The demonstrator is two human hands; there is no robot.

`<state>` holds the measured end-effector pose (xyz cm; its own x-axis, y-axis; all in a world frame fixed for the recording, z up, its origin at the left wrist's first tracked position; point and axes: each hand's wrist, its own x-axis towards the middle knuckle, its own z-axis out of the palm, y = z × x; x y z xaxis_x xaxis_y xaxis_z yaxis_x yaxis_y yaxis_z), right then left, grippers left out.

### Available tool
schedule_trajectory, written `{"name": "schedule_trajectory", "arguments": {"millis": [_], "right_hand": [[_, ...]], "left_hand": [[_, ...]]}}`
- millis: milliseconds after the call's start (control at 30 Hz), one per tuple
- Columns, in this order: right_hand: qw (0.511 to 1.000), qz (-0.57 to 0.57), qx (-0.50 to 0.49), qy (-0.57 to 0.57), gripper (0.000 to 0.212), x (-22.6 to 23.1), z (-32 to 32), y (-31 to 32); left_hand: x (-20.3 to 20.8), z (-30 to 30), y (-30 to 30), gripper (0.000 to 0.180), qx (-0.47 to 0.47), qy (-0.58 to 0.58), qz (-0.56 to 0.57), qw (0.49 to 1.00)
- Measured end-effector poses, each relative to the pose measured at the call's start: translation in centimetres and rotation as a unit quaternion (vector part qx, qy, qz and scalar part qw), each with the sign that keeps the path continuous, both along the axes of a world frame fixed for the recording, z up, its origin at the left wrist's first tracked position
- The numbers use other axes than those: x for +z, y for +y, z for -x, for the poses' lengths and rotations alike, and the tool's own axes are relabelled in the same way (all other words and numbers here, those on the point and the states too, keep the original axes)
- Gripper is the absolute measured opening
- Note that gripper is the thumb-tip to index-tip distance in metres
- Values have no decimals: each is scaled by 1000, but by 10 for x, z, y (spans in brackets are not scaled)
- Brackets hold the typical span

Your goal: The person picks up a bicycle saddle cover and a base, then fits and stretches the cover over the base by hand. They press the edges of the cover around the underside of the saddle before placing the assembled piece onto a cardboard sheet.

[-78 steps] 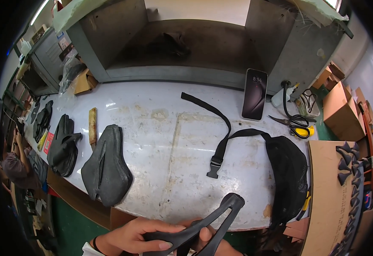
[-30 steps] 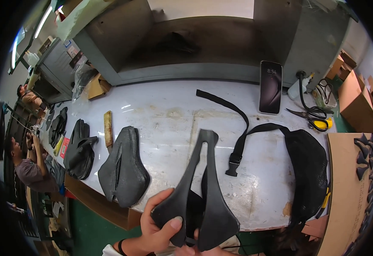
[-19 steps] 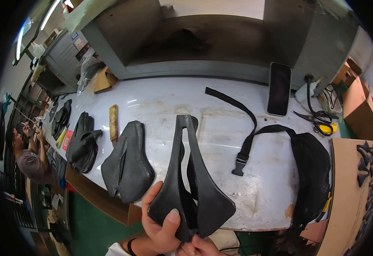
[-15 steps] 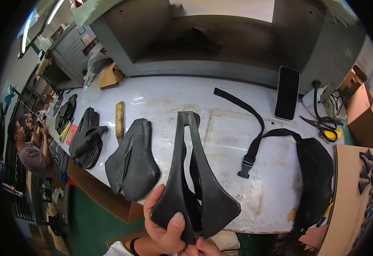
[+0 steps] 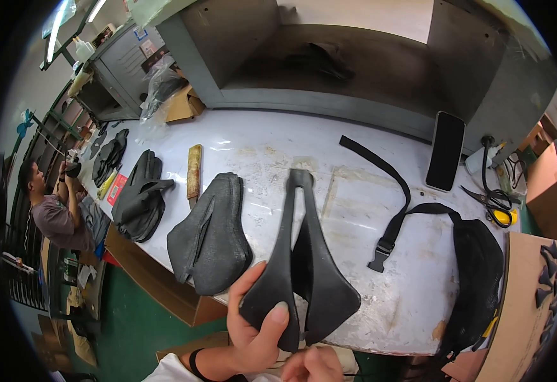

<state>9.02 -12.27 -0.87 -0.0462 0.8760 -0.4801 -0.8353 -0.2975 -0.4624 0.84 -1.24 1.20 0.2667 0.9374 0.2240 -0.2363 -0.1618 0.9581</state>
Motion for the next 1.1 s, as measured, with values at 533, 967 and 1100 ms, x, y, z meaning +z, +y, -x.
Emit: {"name": "schedule_trajectory", "arguments": {"millis": [533,967,1100], "right_hand": [[577,-331,131,-735,102,19,-20,23],[748,-346,-92,-560,14,-100,-147,-6],[788,-322,143,-505,16,-79,-185,-31]], "left_hand": [[4,13,17,52,19,143,-26,989],[39,51,33,69,-362,-24,151,919],[47,64,34,66,-282,225,-147,921]]}}
